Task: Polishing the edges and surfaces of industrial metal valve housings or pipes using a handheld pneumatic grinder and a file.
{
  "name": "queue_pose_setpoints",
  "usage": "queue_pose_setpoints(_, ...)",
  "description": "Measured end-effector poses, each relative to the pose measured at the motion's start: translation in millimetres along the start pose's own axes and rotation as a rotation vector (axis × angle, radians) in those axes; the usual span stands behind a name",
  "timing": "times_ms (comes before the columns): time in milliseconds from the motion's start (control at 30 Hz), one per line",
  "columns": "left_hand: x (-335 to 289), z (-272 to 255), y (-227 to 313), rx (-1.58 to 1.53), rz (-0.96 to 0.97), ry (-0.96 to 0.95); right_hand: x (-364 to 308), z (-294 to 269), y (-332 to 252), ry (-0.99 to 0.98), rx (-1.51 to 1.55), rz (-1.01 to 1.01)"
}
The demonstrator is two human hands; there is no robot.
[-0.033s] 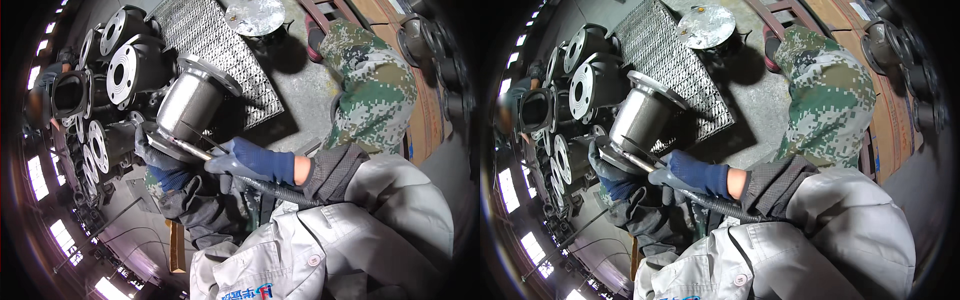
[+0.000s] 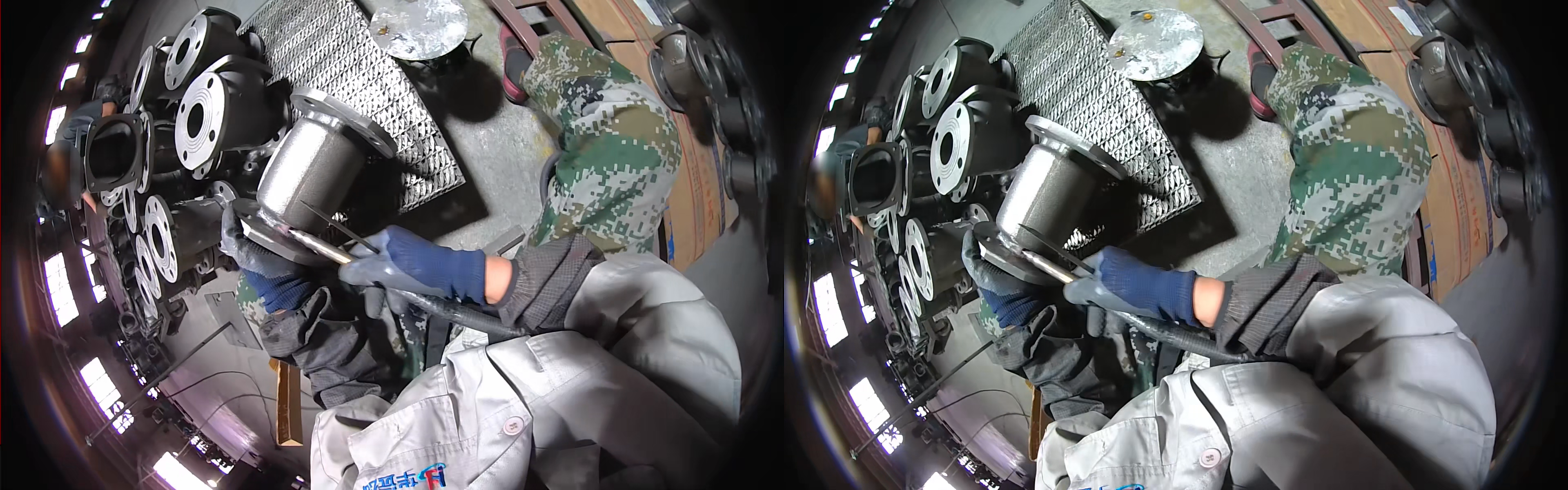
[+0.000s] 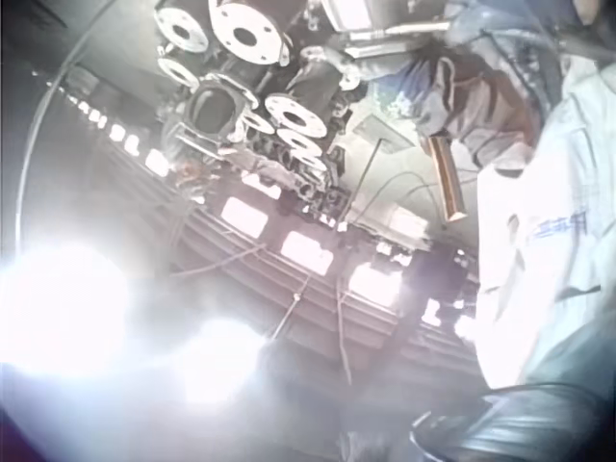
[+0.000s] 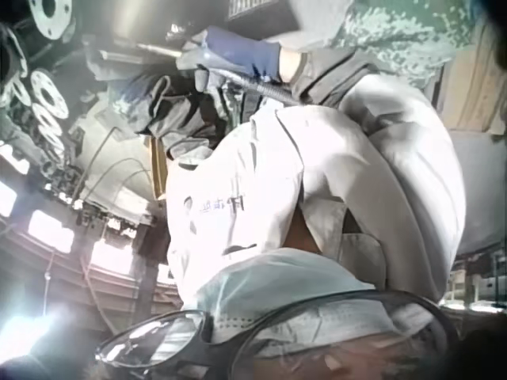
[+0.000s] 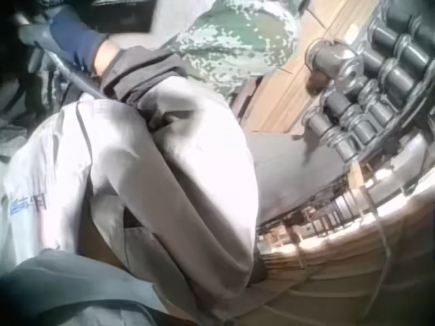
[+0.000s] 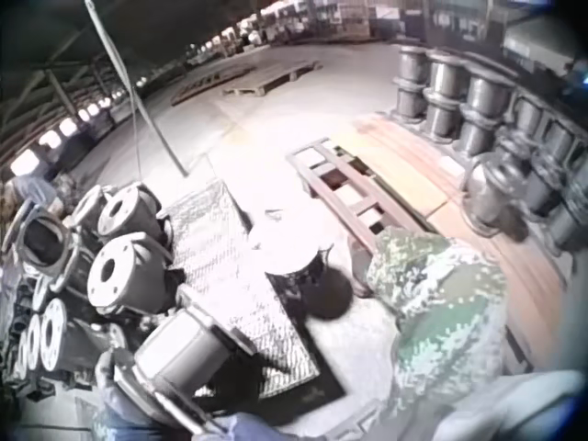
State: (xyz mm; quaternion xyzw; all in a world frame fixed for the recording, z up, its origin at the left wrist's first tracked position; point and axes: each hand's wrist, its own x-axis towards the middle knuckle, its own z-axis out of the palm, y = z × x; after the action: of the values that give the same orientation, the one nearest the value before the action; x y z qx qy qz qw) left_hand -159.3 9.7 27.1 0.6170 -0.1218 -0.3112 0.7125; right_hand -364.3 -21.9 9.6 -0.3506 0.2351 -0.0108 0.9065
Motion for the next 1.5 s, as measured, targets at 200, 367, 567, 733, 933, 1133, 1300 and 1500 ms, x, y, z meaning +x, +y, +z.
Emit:
queue_pose_setpoints(200, 4, -1, 1, -0.125, -0.228, 0.050, 17, -6, -6, 0.030, -0.112, -0.070)
queue_pose_setpoints(367, 34, -45, -23, -0.064, -0.066, 0.001, 16, -11, -9, 0.060, -0.229, -0.023)
queue_pose_setpoints(567, 36, -65, -32, 0.359, 0.243, -0.021, 10, -13, -33, 0.013, -0.353, 0.052)
queue_pose_setpoints(733, 18, -12, -4, -0.156, -0.152, 0.020, -10, -27, 0, 0.077, -0.351, -0.003)
queue_pose_setpoints(933, 32, -41, -10, -0.126, -0.128, -0.015, 0, -13, -14, 0.016, -0.281, 0.036)
queue_pose_setpoints(1133, 37, -55, -25, 0.041, 0.078, -0.084, 18, -27, 4, 0.050, -0.448, -0.159)
queue_pose_setpoints(1300, 17, -41, -10, 0.029, 0.072, 0.027, 28, -20, -8, 0.017, -0.336, -0.062)
queue_pose_setpoints(1500, 20, -29, -11, -0.014, -0.024, -0.066, 16, -21, -15, -0.033, -0.245, 0.008)
